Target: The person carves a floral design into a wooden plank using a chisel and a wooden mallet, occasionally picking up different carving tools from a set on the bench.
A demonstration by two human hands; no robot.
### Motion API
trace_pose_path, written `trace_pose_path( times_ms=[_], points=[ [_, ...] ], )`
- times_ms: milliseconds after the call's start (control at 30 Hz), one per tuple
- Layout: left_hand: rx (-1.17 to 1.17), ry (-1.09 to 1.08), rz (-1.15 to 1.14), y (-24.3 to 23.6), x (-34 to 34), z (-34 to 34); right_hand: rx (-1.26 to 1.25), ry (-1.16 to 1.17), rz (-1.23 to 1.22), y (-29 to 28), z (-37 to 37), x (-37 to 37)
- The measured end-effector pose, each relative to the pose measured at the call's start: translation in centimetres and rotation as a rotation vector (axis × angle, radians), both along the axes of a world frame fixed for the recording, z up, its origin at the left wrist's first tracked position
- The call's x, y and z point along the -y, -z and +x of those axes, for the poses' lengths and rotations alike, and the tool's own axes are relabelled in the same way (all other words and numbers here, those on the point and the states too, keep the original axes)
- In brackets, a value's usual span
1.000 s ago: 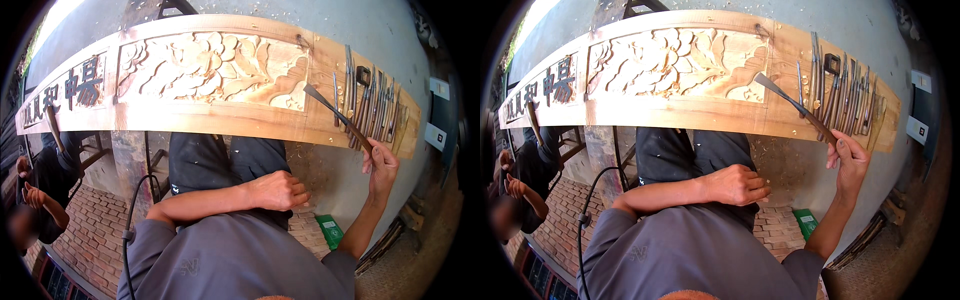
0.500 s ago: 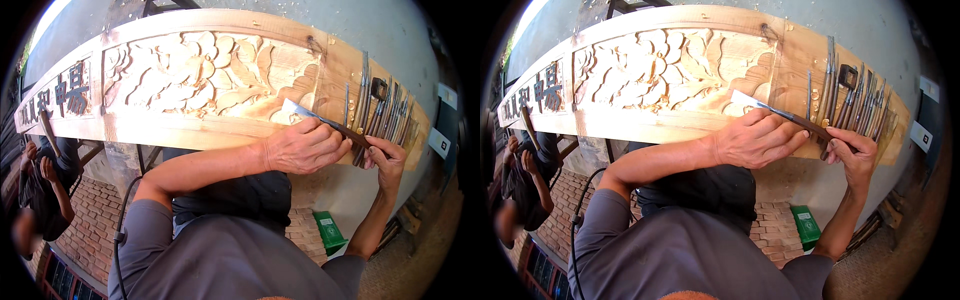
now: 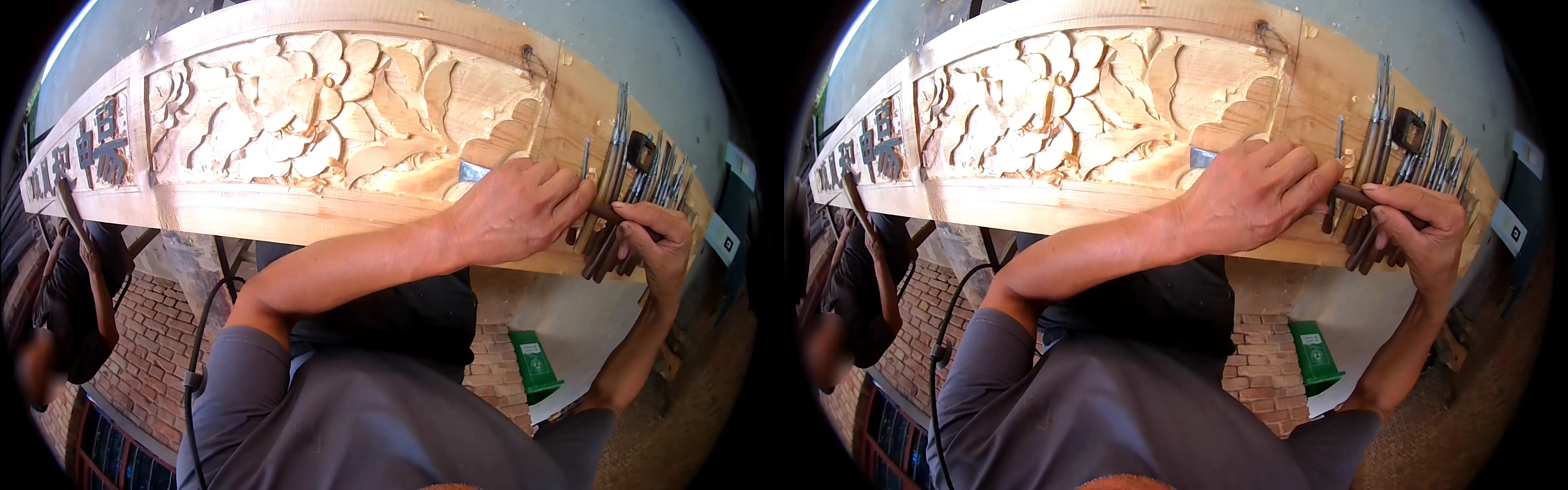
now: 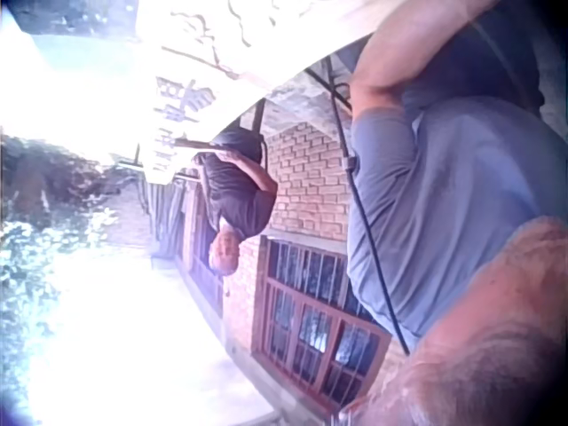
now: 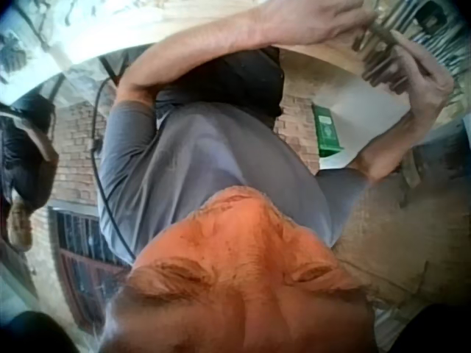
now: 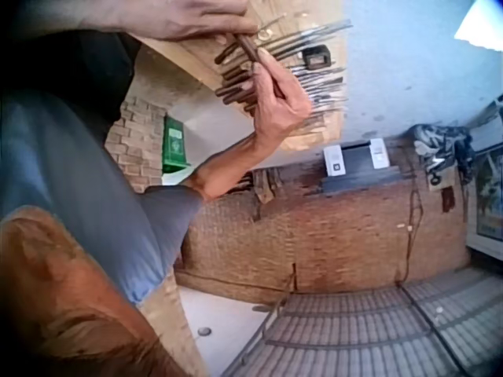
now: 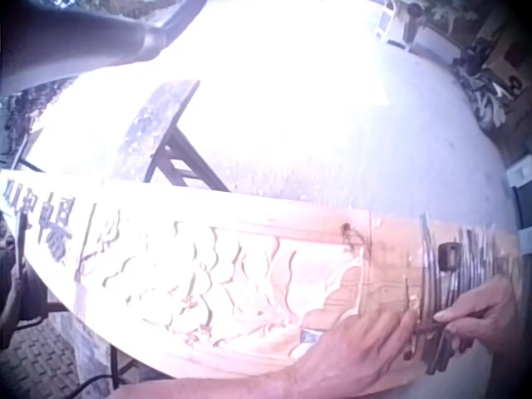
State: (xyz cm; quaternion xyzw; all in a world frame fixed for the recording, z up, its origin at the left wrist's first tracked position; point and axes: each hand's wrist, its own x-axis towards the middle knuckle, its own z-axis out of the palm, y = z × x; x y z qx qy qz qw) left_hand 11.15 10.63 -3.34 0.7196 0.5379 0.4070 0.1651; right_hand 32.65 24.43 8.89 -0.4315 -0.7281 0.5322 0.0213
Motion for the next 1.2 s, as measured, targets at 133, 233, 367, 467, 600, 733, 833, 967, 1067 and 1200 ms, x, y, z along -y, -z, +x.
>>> trace_pose_path(
  times_ms=[133,233,367,467,600,733,833,967,1067,1200],
  points=[
    [0.084,-0.012,-0.037,0.3,-0.3,0.1,-0.005,-0.047,0.01,0.2,-0.4,-0.9],
    [0.088,0.001,-0.055,0.2,-0.4,0.0,0.001,-0.048,0.007,-0.2,-0.3,-0.9],
    [0.121,-0.033,0.001,0.0,-0.4,-0.1,-0.001,-0.024,0.008,-0.2,-0.8,-0.7],
    [0.158,-0.045,-0.006,0.0,-0.5,-0.2,0.025,-0.02,0.027,-0.7,-1.2,-0.8],
    [0.19,-0.044,-0.004,-0.2,-0.6,-0.6,0.092,0.004,0.004,-1.8,-2.0,-1.3],
    [0.191,-0.067,-0.02,0.1,-0.6,-0.4,0.114,-0.002,-0.038,-0.9,-2.6,-1.5],
    [0.191,-0.113,-0.042,0.2,-0.4,-0.5,0.104,0.003,-0.068,-0.3,-2.7,-1.7],
    [0.22,-0.116,0.039,0.3,-0.7,-0.4,0.097,-0.023,-0.019,-1.4,-2.9,-1.8],
    [0.238,-0.123,0.058,0.2,-0.7,-0.6,0.112,-0.03,-0.023,-1.6,-3.2,-2.0],
    [0.216,-0.14,0.003,0.0,-0.6,-0.5,0.11,-0.048,-0.027,-0.7,-3.0,-2.5]
  ],
)
